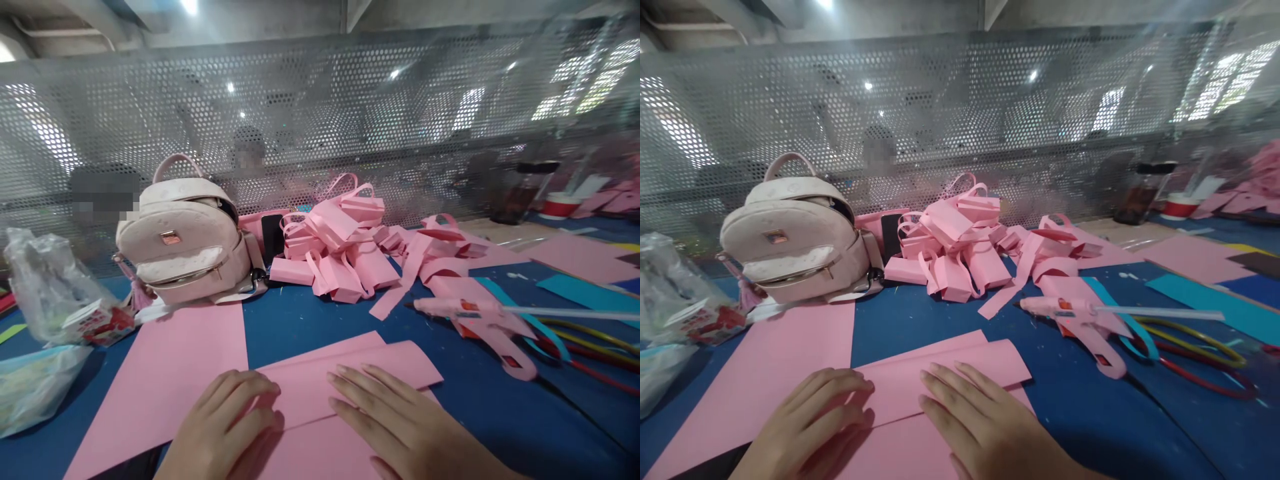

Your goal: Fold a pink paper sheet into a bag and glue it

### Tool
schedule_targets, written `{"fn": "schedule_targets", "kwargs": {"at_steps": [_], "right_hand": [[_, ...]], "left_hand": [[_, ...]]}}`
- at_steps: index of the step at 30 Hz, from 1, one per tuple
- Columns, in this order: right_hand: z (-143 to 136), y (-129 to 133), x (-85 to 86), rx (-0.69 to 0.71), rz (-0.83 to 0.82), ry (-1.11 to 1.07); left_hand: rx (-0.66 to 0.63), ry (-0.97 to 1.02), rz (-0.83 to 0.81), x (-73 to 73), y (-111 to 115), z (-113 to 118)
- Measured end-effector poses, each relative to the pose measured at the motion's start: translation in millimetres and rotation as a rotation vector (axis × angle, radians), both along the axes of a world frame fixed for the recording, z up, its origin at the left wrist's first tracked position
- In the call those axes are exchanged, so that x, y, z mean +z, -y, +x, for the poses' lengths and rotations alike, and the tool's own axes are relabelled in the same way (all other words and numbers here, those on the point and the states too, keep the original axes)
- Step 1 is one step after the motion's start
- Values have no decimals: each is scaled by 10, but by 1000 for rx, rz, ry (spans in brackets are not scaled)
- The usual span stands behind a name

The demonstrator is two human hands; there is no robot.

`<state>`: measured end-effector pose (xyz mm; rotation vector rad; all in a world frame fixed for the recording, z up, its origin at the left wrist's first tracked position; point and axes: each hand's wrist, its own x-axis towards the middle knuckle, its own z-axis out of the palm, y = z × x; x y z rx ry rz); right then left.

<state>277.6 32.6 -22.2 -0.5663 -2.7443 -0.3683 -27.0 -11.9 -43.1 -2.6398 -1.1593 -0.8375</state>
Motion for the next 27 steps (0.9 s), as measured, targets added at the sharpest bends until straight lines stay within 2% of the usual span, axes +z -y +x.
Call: {"fn": "schedule_targets", "kwargs": {"at_steps": [4,8,11,15,18,20,22,27], "right_hand": [[-12,25,-7,44,6,-61],[-14,-19,-71,149,18,-3],[-21,-36,-85,215,27,31],[-20,2,17,208,-58,76],[-6,50,129,200,-132,71],[2,70,183,215,-170,73],[4,78,214,226,-198,74],[-3,89,227,232,-262,50]], "left_hand": [[21,6,36,47,0,39],[83,-64,103,90,-10,54],[164,-58,84,102,-52,-11],[290,8,73,217,-251,-339],[454,5,34,419,-502,-753],[617,9,54,557,-667,-1018],[687,-1,25,658,-796,-1208],[764,-7,-84,784,-978,-1336]]}}
